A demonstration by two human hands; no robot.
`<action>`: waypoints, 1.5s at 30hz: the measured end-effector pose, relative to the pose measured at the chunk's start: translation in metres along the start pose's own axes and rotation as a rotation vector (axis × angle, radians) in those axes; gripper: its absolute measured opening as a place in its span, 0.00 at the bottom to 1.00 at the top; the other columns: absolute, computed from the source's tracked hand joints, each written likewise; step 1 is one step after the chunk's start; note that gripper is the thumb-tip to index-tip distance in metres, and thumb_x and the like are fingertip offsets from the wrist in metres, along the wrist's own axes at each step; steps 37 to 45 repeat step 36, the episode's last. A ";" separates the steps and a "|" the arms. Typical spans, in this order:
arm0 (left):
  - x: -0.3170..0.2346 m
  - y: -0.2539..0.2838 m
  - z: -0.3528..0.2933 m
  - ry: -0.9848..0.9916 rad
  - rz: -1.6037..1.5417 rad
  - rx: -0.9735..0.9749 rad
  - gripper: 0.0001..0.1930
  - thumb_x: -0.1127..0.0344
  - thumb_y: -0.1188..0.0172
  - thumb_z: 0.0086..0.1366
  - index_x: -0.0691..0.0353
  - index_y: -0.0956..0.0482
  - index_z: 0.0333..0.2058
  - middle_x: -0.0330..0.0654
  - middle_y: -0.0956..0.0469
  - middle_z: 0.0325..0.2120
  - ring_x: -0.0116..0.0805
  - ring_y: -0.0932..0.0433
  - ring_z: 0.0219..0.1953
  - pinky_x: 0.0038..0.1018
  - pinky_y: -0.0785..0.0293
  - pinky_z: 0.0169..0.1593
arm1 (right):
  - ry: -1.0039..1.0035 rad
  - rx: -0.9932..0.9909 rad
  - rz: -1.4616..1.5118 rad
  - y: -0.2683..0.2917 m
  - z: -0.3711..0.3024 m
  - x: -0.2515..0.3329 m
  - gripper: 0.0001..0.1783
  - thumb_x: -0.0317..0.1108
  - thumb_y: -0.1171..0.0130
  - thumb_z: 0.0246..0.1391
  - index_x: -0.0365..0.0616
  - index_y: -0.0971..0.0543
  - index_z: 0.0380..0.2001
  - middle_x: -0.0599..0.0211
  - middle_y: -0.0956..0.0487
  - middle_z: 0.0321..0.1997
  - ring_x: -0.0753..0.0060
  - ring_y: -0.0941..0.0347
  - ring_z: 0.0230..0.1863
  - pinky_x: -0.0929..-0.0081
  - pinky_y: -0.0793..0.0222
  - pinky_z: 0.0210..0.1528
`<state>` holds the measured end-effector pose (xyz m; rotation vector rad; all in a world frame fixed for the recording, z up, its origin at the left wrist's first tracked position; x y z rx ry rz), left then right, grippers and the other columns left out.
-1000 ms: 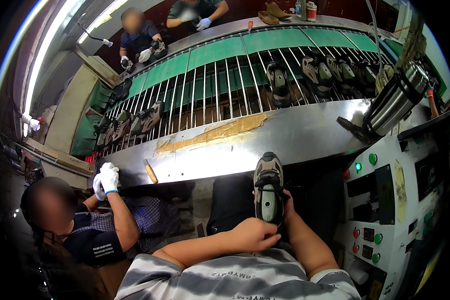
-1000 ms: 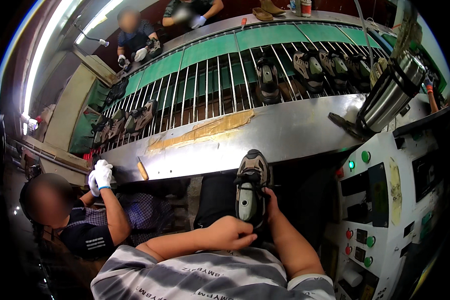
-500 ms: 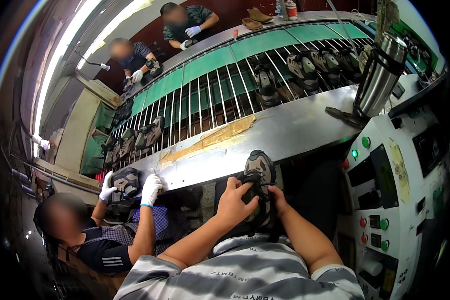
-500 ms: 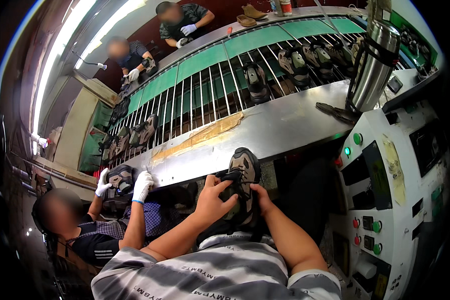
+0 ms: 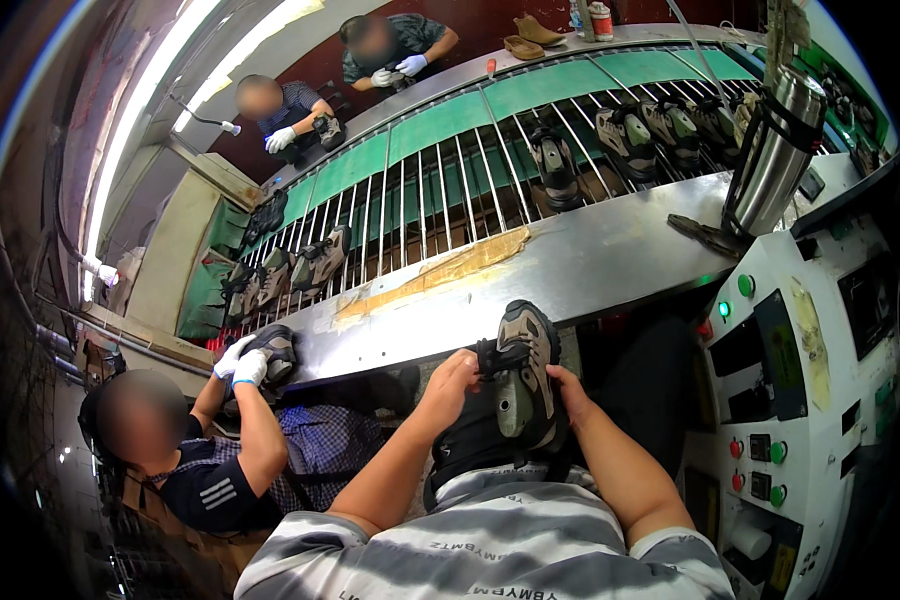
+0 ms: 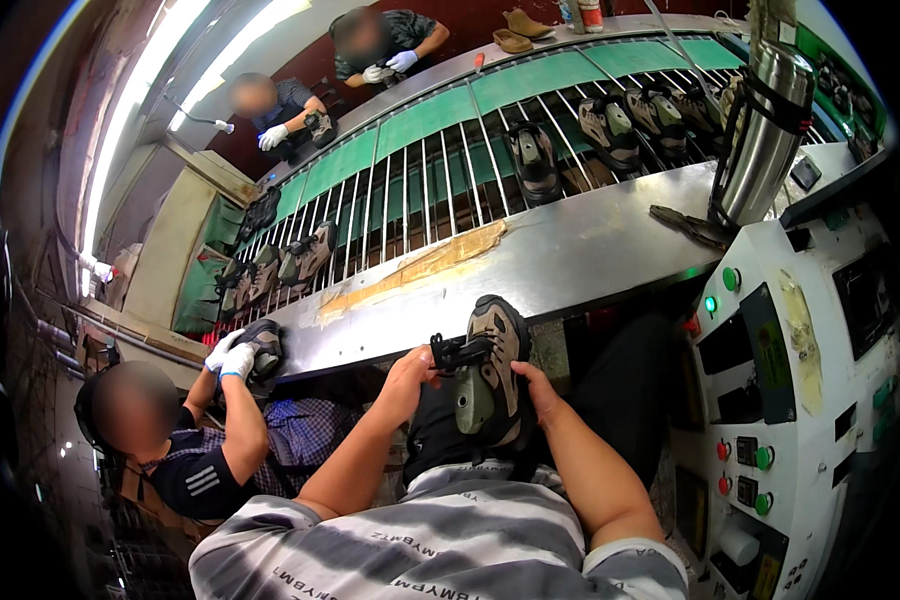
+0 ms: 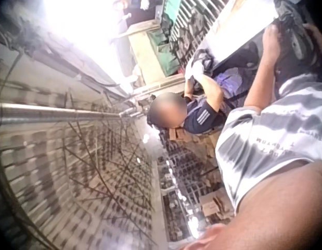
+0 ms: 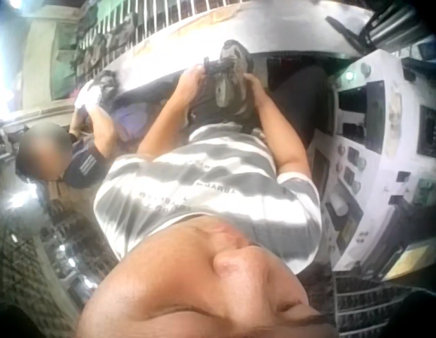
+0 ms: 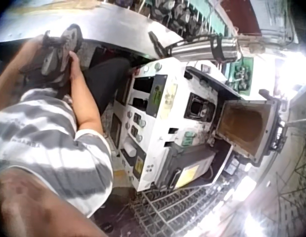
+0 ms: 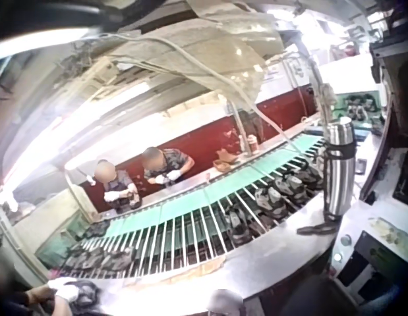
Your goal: The person picks up shoes from a conveyor belt, places them into a lasting machine to press the soles, and then returns them to the conveyor belt.
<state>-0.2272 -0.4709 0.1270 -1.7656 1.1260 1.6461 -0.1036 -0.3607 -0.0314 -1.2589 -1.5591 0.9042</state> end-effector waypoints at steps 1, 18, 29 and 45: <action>0.002 0.005 0.004 0.030 -0.032 0.053 0.08 0.70 0.51 0.66 0.62 0.32 0.26 0.34 0.35 0.25 0.25 0.34 0.29 0.23 0.34 0.36 | 0.011 0.002 -0.015 -0.001 0.001 0.001 0.28 0.48 0.52 0.56 0.39 0.27 0.53 0.55 0.22 0.49 0.58 0.24 0.49 0.63 0.30 0.54; 0.003 0.006 0.041 0.024 0.018 0.254 0.03 0.69 0.46 0.61 0.62 0.26 0.29 0.29 0.32 0.20 0.19 0.37 0.24 0.21 0.41 0.30 | -0.100 0.060 -0.175 0.004 0.017 -0.019 0.28 0.48 0.50 0.57 0.39 0.27 0.54 0.57 0.22 0.51 0.63 0.24 0.49 0.69 0.30 0.55; 0.018 0.023 0.057 0.426 -0.174 0.326 0.08 0.76 0.50 0.49 0.68 0.25 0.29 0.38 0.25 0.25 0.29 0.27 0.27 0.23 0.30 0.34 | -0.284 0.311 0.007 -0.010 0.009 -0.034 0.30 0.52 0.51 0.60 0.41 0.30 0.58 0.57 0.24 0.54 0.62 0.26 0.53 0.65 0.32 0.58; 0.002 0.017 0.065 0.222 -0.146 0.369 0.11 0.66 0.37 0.56 0.64 0.26 0.34 0.37 0.25 0.25 0.29 0.25 0.29 0.23 0.28 0.37 | -0.125 0.553 -0.077 -0.018 -0.023 0.004 0.43 0.61 0.46 0.54 0.43 0.38 0.64 0.55 0.30 0.61 0.61 0.32 0.61 0.65 0.38 0.64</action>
Point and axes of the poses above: each hand's wrist, its own z-axis towards the middle knuckle, its own y-axis out of the back of the hand, x = y × z, the point moved 4 cm from there along z, towards the middle knuckle
